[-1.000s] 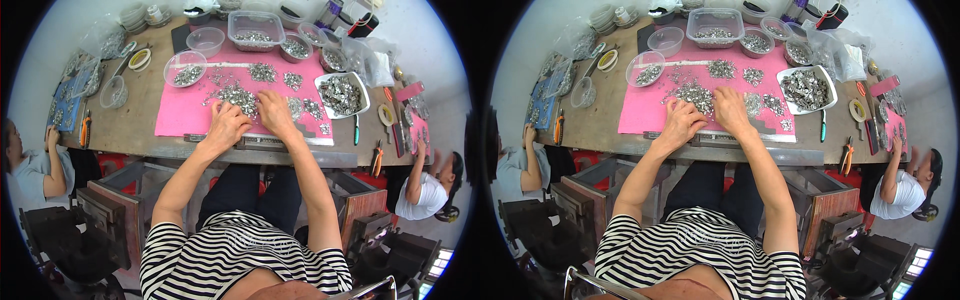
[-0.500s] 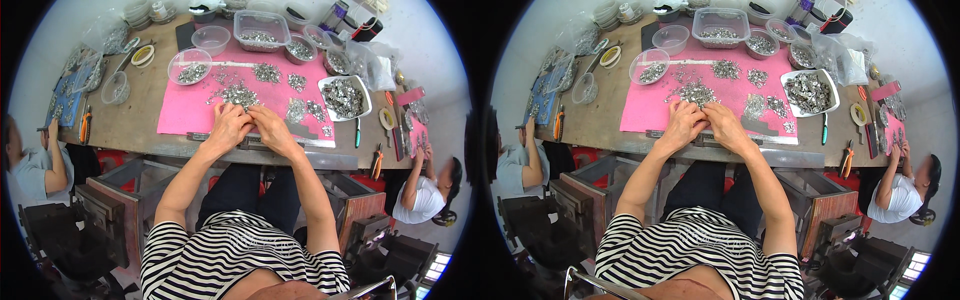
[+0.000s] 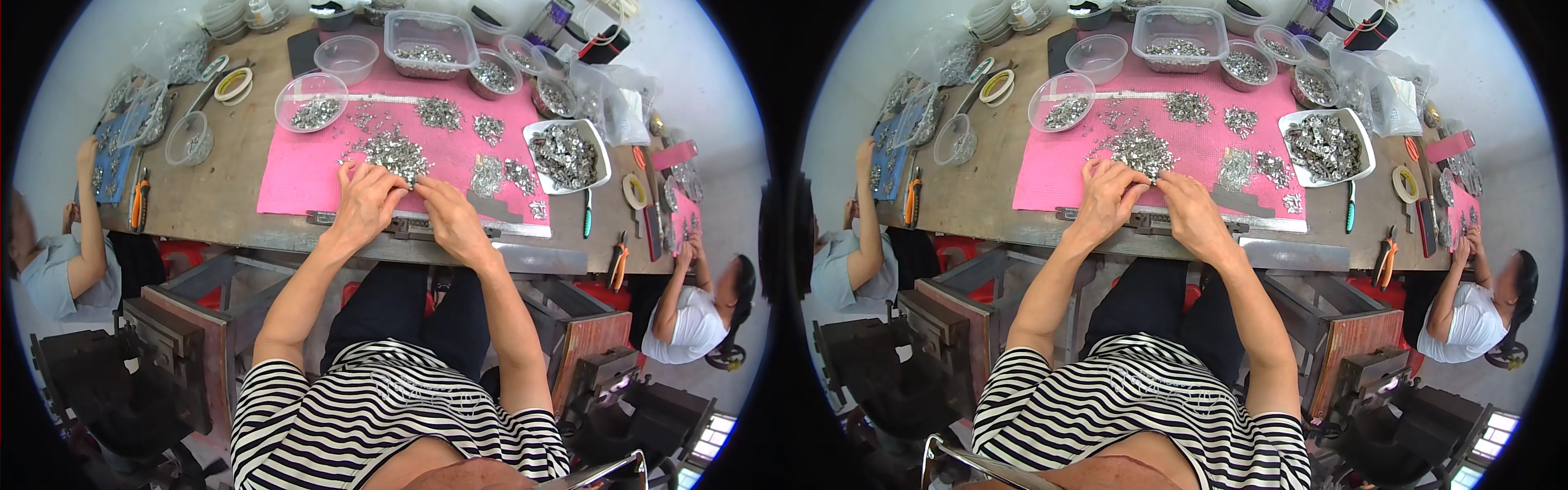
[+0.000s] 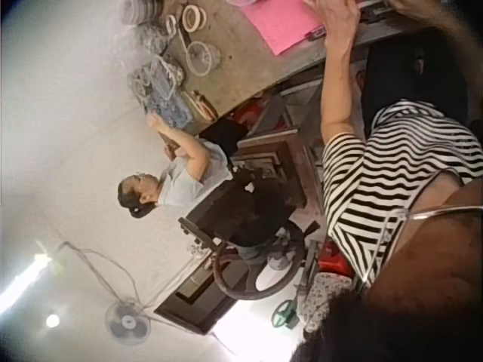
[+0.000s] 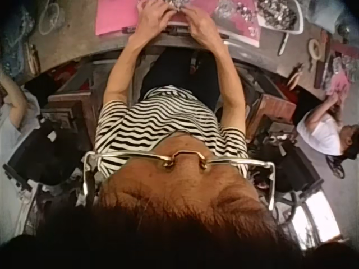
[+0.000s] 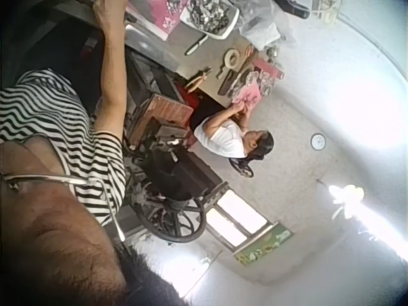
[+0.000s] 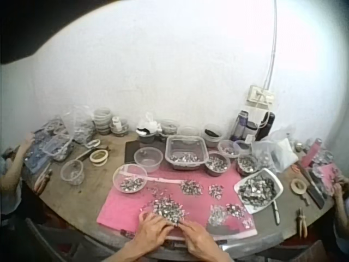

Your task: The person arranges small metal pieces into a metal holder by hand, inserts the holder into a manual press machine, and operates the machine wheel to press the pieces.

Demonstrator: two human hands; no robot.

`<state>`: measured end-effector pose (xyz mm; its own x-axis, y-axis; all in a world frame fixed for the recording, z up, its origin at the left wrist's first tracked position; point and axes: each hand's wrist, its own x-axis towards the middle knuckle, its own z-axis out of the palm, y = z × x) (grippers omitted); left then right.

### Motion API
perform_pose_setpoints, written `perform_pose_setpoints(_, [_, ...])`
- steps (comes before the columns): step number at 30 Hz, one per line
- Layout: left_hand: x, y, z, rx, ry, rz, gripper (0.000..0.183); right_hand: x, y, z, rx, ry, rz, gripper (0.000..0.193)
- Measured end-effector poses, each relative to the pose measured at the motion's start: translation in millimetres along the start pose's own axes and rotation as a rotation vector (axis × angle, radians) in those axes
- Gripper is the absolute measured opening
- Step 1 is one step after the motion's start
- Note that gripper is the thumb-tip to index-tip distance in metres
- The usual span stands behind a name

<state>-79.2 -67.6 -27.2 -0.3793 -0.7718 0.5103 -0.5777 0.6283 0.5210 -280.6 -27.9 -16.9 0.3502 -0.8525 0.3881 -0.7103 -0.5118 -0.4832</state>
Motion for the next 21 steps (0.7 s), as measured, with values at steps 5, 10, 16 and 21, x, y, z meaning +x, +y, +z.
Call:
perform_pose_setpoints(5, [0,19,4,-0.053,0.006,0.043,0.004,-21,12,-26,0.265,0.286,0.291,0.024])
perform_pose_setpoints(10, [-3,42,28,-0.152,-0.019,0.129,0.006,-61,21,-33,0.185,0.488,0.348,0.017])
perform_pose_setpoints(16, [-5,54,44,-0.087,-0.055,0.222,0.011,-83,22,-21,0.142,0.615,0.406,0.018])
perform_pose_setpoints(21, [-7,52,47,-0.065,-0.050,0.243,0.011,-82,20,-22,0.153,0.599,0.416,0.019])
